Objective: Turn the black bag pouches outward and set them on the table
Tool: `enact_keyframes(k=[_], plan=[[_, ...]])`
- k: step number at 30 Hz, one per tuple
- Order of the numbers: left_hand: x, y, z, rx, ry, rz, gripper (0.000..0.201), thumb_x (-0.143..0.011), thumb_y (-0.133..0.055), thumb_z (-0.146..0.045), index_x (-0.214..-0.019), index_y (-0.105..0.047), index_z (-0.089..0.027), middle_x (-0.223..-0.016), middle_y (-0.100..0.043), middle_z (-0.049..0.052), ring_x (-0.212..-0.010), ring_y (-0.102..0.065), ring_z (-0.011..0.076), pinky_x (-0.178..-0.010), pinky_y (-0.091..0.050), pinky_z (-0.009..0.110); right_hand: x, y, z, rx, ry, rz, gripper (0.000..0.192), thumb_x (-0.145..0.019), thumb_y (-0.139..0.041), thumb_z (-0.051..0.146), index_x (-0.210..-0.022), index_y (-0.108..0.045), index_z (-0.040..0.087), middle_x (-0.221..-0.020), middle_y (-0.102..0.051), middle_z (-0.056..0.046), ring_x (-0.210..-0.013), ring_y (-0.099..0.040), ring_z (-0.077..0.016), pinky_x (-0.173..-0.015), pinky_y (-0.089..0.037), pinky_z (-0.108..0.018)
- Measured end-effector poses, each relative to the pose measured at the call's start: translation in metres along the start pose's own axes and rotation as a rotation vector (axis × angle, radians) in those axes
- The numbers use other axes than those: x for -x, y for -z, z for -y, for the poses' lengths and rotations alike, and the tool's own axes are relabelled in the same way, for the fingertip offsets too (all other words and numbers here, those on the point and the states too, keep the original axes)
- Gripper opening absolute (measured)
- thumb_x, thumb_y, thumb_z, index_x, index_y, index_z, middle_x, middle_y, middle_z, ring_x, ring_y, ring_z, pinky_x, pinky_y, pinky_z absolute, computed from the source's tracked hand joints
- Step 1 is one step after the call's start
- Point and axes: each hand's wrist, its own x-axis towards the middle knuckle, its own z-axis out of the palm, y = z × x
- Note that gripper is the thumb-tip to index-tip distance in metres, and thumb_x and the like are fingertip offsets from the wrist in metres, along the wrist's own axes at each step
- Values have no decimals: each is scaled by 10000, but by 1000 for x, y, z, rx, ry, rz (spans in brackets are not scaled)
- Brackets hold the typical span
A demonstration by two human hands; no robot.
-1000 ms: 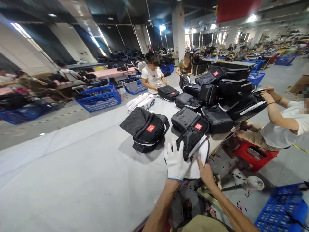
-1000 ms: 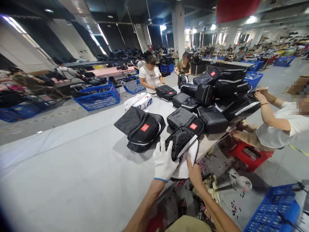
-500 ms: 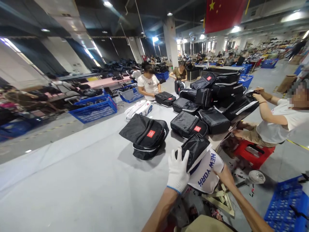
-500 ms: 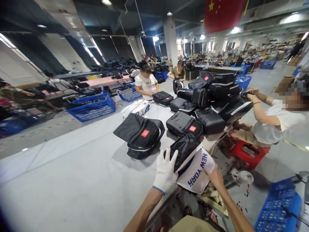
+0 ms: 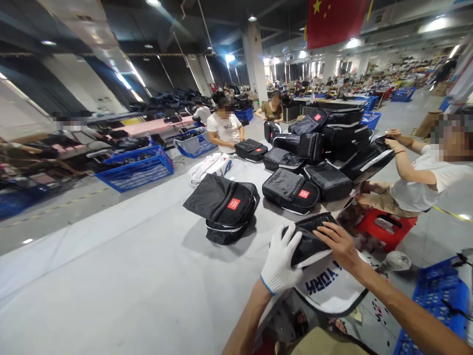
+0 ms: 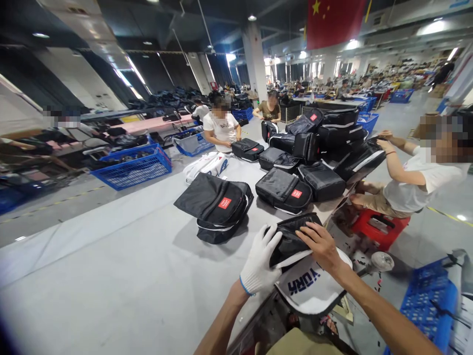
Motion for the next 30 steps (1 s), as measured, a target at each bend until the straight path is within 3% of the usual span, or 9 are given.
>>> enact_keyframes(k=[4,8,13,19,24,27,30], plan=[[-16,-21,-11,100,-96,-82,999,-776,-691,-198,-1712,-341,-238,-1821,-377,224,-1728,-281,459,-1356,-249,798,24,36,11,31,-180,-75,488,-1051,-515,90,-1439,-769,242,-1231,-845,-84,-1198,-769,-249,-1079,-641,-404],[-28,-64,-29,240,-162,-159,826,-976,-657,-252,-1728,-315,-247,-1823,-379,238,-1737,-304,407,-1375,-232,771,61,75,22,99,-380,-105,357,-1095,-522,170,-1325,-794,191,-1165,-852,-114,-1101,-793,-261,-995,-654,-399],[-35,-121,-54,316,-255,137,784,-993,-646,-275,-1727,-376,-229,-1851,-344,229,-1756,-238,428,-1364,-250,785,128,111,40,187,-643,-117,348,-1102,-503,231,-1291,-792,192,-1106,-853,-117,-1022,-811,-267,-914,-674,-397],[-69,-174,-86,410,-415,338,778,-1031,-641,-386,-1747,-404,-195,-1861,-319,215,-1761,-210,431,-1381,-228,785,192,134,54,308,-897,-186,390,-1024,-517,165,-1273,-812,222,-1076,-851,-93,-973,-813,-270,-895,-687,-412],[-115,-227,-110,442,-518,375,819,-970,-646,-246,-1751,-410,-172,-1836,-380,213,-1738,-290,432,-1365,-297,783,221,140,25,447,-1063,-214,396,-947,-532,156,-1182,-843,223,-1035,-853,-97,-936,-825,-273,-839,-700,-387],[-140,-270,-112,455,-539,309,860,-934,-601,-131,-1765,-391,-186,-1790,-473,199,-1696,-401,406,-1326,-415,741,225,138,-8,468,-1092,-231,407,-891,-525,113,-1115,-848,220,-984,-856,-99,-886,-834,-269,-782,-697,-365],[-161,-311,-105,443,-528,214,837,-913,-554,-78,-1735,-461,-204,-1651,-647,178,-1537,-627,370,-1200,-601,620,228,133,-43,363,-1193,-205,341,-898,-540,117,-997,-843,237,-873,-835,-78,-805,-815,-261,-720,-667,-349]])
